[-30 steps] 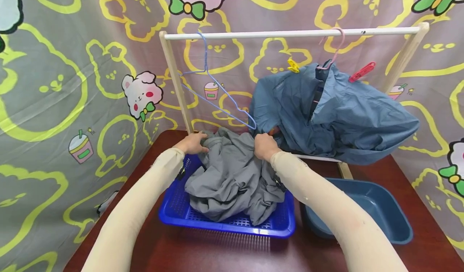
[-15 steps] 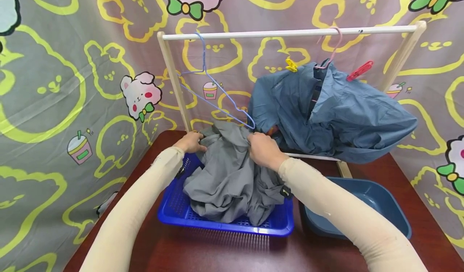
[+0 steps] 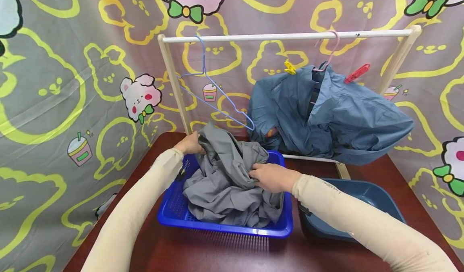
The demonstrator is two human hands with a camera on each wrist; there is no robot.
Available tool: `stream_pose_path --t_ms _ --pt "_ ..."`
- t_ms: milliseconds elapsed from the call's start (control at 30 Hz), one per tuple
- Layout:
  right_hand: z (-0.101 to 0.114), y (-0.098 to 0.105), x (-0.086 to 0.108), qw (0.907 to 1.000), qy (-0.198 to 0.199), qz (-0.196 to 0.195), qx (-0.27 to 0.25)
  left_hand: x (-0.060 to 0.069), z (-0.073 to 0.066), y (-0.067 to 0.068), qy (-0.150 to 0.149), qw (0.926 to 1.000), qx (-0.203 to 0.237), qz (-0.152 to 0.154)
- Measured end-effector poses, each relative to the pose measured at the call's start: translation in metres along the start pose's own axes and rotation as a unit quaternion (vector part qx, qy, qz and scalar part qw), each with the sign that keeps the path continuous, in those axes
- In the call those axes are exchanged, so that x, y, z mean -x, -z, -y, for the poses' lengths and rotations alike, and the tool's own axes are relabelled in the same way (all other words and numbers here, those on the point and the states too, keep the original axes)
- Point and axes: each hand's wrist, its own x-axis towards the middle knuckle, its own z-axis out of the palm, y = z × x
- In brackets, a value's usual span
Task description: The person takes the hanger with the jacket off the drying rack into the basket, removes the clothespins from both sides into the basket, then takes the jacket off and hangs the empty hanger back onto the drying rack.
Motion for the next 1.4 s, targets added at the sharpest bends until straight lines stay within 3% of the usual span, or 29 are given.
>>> stream_pose_path --t_ms 200,333,400,433,567,633,767,833,933,1067,1167,1267,1400 --pt "-0.002 -0.006 0.003 0.9968 -0.013 0.074 -0.028 0.007 -0.008 0.012 -0.055 0.993 0.093 -0.048" --pt "0.001 -0.008 0.004 0.9925 -0.033 0.115 -0.025 0.019 -0.021 0.023 -0.069 0.9713 0.227 -0.015" --pt "0.002 -0.01 0.004 0.9912 -0.037 0.126 -0.018 0.027 -0.029 0.027 -0.08 0.9659 0.246 0.001" --pt "0.002 -0.01 0.004 0.991 -0.036 0.128 -0.013 0.031 -0.033 0.027 -0.084 0.9674 0.239 0.004" --pt "0.005 -0.01 0.005 0.9908 -0.031 0.132 -0.003 0.045 -0.051 0.02 -0.115 0.9845 0.13 -0.023" --pt "0.006 -0.01 0.006 0.9904 -0.028 0.135 -0.007 0.048 -0.059 0.013 -0.117 0.9882 0.083 -0.054" --pt "0.006 -0.01 0.007 0.9893 -0.025 0.143 -0.018 0.047 -0.066 0.002 -0.15 0.9824 0.033 -0.107" --pt "0.005 -0.007 0.008 0.989 -0.024 0.143 -0.027 0.047 -0.065 -0.002 -0.188 0.9772 0.008 -0.097" --pt "-0.001 0.003 0.01 0.9884 -0.025 0.136 -0.063 0.051 -0.059 -0.01 -0.265 0.9628 -0.046 -0.028" --pt "-0.018 0.02 0.01 0.9864 -0.024 0.088 -0.137 0.065 -0.053 -0.025 -0.325 0.9291 -0.166 0.058" --pt "-0.034 0.029 0.005 0.9856 -0.048 0.009 -0.162 0.075 -0.052 -0.039 -0.332 0.9079 -0.23 0.113" --pt "-0.047 0.032 -0.003 0.9801 -0.092 -0.075 -0.159 0.081 -0.05 -0.051 -0.319 0.8965 -0.263 0.158" --pt "-0.057 0.029 -0.017 0.9739 -0.139 -0.104 -0.147 0.087 -0.048 -0.064 -0.292 0.884 -0.312 0.189"
